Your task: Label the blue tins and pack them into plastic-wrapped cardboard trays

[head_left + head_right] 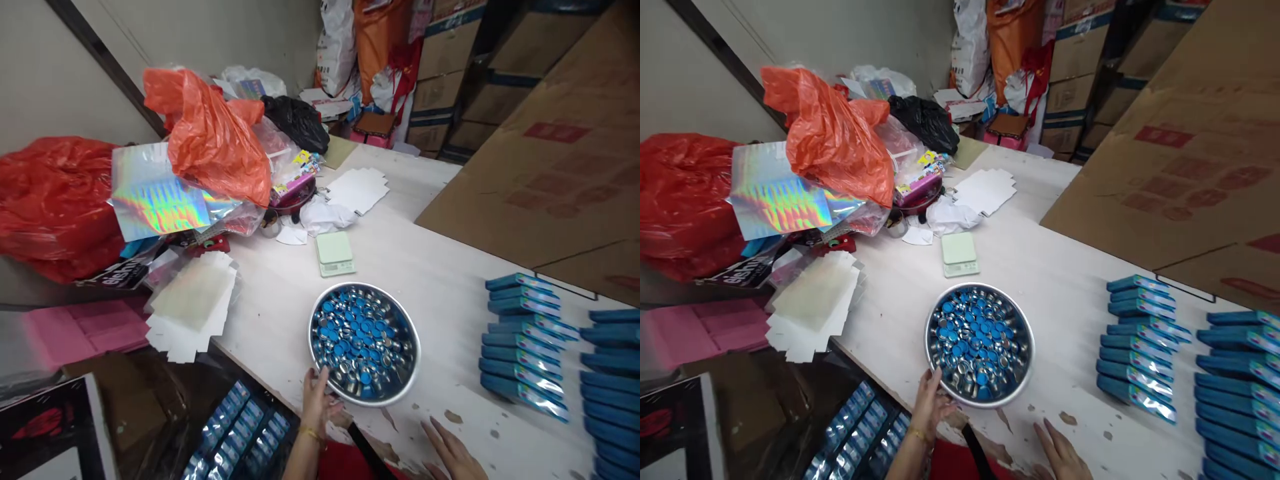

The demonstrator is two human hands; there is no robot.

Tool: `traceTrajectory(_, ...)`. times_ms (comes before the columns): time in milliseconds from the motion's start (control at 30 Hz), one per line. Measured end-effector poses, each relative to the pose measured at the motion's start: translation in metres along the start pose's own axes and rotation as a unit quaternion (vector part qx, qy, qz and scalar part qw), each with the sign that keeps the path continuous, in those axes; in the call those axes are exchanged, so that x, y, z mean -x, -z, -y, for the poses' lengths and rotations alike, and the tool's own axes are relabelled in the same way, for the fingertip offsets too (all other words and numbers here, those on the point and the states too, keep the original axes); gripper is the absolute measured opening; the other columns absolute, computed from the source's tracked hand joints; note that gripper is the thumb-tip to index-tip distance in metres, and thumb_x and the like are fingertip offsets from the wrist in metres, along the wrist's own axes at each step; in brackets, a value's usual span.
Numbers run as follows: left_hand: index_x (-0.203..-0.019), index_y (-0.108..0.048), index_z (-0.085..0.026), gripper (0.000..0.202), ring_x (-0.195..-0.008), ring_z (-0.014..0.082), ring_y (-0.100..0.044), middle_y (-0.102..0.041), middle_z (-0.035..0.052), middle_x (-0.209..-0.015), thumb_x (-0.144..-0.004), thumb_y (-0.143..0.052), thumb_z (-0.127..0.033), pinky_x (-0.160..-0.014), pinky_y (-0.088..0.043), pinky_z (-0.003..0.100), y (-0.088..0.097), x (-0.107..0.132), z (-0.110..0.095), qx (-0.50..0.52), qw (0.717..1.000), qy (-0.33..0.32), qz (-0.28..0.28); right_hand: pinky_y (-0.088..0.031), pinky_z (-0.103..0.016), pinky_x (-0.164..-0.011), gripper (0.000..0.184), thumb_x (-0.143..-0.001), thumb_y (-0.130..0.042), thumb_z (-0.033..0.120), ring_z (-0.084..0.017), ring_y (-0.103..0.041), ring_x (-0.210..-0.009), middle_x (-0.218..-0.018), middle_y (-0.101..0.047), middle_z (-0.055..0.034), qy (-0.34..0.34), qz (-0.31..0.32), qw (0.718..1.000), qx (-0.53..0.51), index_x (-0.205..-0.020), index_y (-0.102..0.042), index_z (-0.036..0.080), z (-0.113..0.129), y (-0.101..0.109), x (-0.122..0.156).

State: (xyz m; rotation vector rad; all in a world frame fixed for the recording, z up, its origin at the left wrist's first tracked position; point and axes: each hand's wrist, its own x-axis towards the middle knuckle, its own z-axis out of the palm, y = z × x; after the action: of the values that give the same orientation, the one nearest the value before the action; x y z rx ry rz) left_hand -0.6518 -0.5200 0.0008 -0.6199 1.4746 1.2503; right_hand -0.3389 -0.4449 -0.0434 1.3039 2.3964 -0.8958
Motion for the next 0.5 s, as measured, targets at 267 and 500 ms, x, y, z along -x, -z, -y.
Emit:
traceTrajectory(267, -0.113, -0.057, -0.009, 0.046, -0.084, 0.0273, -0.067, -0.067, 0.0153, -0.096, -0.07, -0.069, -0.021, -0.064, -0.056, 0.039, -0.062, -0.015, -0.007, -0.047, 0.991, -0.068, -0.109, -0.017, -0.052, -0.113, 0.073, -0.082, -0.052, 0.045, -0.031, -0.013, -0.143, -0.154, -0.017, -0.0131, 0.037, 0.147, 0.987, 0.057, -0.147, -0.03, 0.019, -0.028, 0.013, 0.015)
traceTrajectory(500, -0.13, -0.045, -0.023, 0.04, -0.104, 0.0205, -0.062, -0.062, 0.0081, -0.117, -0.094, -0.037, -0.037, -0.078, -0.056, 0.036, -0.083, 0.029, -0.049, -0.087, 0.957, -0.24, -0.139, -0.004, -0.045, -0.117, 0.087, -0.08, -0.06, 0.046, -0.027, 0.004, -0.144, -0.156, -0.001, -0.013, 0.2, 0.149, 0.968, -0.017, -0.149, -0.019, 0.014, -0.101, 0.025, 0.036)
